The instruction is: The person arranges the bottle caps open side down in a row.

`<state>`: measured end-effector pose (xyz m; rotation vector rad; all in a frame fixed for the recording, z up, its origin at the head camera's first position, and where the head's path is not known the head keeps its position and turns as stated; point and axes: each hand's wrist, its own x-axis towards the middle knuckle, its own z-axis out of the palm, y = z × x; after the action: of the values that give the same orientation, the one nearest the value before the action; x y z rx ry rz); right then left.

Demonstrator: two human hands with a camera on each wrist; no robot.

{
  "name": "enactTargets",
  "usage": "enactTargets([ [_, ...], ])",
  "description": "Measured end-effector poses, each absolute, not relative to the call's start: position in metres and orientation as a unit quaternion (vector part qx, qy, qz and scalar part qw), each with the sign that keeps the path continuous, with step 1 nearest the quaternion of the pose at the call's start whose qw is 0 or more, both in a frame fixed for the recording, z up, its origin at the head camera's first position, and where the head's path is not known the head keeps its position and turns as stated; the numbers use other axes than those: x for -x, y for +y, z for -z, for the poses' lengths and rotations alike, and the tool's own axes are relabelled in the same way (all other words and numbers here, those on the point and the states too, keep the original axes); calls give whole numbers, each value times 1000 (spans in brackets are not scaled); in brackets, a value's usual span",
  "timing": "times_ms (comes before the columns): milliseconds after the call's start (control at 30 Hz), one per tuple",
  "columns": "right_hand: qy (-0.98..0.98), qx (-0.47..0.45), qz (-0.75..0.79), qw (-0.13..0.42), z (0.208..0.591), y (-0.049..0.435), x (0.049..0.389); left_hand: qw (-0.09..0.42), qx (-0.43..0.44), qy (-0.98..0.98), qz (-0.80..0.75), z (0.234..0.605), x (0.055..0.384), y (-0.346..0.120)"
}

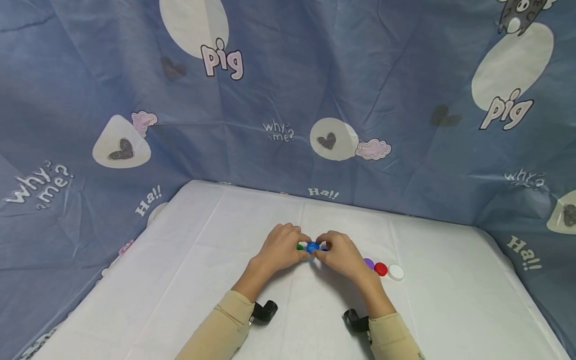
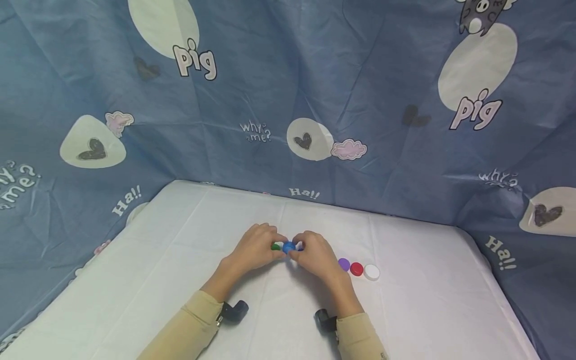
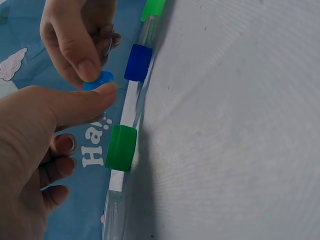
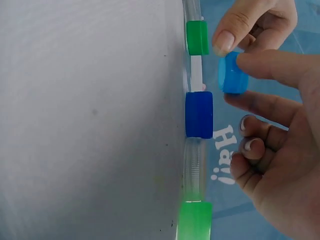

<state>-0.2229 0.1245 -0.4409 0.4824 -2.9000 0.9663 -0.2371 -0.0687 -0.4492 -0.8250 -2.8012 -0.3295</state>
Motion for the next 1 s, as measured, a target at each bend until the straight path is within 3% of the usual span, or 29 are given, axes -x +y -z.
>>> enactTargets([
  [400,-909,-107,-401,-48,435,131,224,200,290,-932,82,447,236,-68],
  [600,-908,-98,-403,-61,434,132,223,212,291,-930,75,445,235,-68],
  [800,-912,-104,-395,-48,435,132,224,207,285,-933,78,445,235,-69],
  [1000,-922,-145,-360,10,435,132,224,189,261,-940,113,445,236,-71],
])
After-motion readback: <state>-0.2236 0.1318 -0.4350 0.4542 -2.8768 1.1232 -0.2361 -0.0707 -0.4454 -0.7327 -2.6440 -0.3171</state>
